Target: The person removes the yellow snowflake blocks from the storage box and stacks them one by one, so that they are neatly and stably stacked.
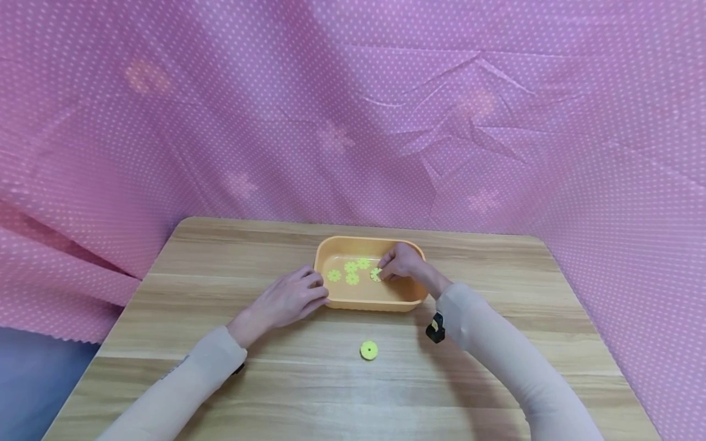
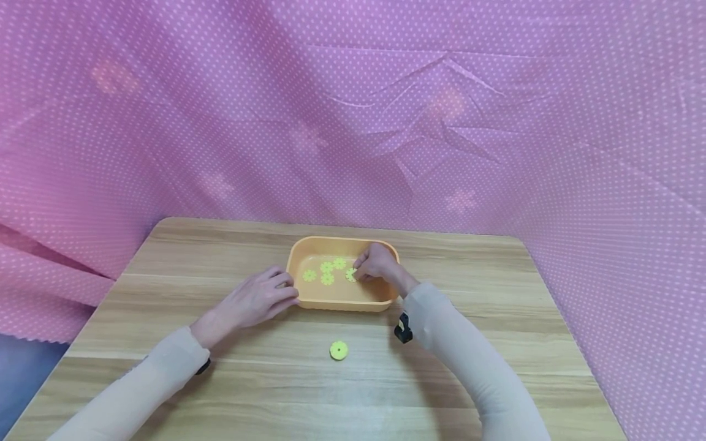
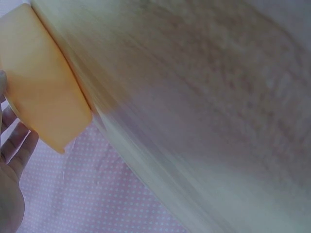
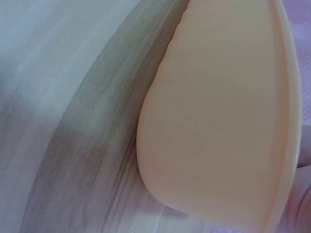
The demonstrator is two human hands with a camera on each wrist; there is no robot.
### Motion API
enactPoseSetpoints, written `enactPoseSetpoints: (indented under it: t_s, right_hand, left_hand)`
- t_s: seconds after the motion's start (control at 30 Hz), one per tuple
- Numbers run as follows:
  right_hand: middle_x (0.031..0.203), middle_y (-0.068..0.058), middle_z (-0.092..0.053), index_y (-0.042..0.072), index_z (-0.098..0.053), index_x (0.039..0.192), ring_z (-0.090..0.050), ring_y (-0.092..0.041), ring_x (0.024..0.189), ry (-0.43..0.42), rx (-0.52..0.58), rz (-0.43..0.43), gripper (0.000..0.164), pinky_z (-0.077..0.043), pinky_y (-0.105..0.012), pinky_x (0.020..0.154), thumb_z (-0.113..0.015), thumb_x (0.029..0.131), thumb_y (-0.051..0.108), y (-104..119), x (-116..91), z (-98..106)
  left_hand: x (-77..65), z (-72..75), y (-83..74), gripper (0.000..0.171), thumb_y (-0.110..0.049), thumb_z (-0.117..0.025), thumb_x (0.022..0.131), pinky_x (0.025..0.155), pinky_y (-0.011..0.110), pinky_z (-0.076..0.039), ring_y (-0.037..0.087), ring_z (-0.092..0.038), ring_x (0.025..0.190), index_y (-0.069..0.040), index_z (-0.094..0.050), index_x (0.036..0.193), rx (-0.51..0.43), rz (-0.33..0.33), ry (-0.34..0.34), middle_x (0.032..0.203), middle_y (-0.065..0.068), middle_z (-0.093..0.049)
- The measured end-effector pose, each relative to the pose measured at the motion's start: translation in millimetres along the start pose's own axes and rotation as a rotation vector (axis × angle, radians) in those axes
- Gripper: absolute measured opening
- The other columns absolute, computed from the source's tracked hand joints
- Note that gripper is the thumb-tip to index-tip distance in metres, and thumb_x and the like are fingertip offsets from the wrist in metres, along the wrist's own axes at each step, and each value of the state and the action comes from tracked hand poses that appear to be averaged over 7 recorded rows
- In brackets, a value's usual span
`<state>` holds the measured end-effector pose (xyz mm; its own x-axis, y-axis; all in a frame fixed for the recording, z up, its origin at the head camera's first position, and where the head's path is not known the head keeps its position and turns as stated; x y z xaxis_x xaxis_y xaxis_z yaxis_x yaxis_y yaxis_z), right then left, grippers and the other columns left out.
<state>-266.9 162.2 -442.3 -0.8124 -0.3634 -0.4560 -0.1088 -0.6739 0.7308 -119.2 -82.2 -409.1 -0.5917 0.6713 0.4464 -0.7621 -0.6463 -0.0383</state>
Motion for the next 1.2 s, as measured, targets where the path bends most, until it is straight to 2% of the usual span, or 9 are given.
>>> enactPoseSetpoints:
  t_s: [0.37,0.9,1.2]
  right_hand:
    - [0.083,-0.010,-0.079,-0.007,-0.075,0.103,-0.071,-0.011,0.066,0.002,0.052,-0.019,0.018,-0.066,-0.030,0.072,-0.081,0.087,-0.002,0,0,0]
    - [0.087,-0.014,-0.080,-0.008,-0.075,0.104,-0.072,-0.011,0.068,0.008,0.051,-0.004,0.017,-0.066,-0.032,0.074,-0.079,0.089,-0.002,3,-3,2]
    - [0.087,-0.015,-0.079,-0.009,-0.074,0.106,-0.072,-0.012,0.069,0.007,0.084,-0.007,0.018,-0.067,-0.034,0.077,-0.078,0.089,-0.004,8,-10,4]
  left_hand:
    - [-0.3,1.2,0.6,0.009,-0.023,-0.081,0.094,0.075,0.028,-0.057,0.018,-0.061,0.093,-0.019,-0.074,0.090,-0.006,0.013,0.014,0.097,-0.001,-0.069]
    - [1.7,-0.2,5.4,0.009,-0.023,-0.082,0.093,0.077,0.028,-0.057,0.018,-0.061,0.093,-0.019,-0.074,0.091,-0.006,0.003,0.018,0.097,-0.001,-0.069]
    - [2.0,1.6,4.9,0.008,-0.024,-0.080,0.095,0.079,0.029,-0.057,0.018,-0.062,0.095,-0.019,-0.075,0.092,-0.009,0.021,0.041,0.098,-0.001,-0.070]
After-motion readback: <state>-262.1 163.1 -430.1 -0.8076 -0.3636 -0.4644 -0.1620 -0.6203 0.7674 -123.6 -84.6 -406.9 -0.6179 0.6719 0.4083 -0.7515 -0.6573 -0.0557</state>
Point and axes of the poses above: each hand's wrist, its own x-axis towards the middle knuckle, its own z-axis out of the back of the hand, y = z × x, the point moved 4 cm from there along x, towards the middle knuckle
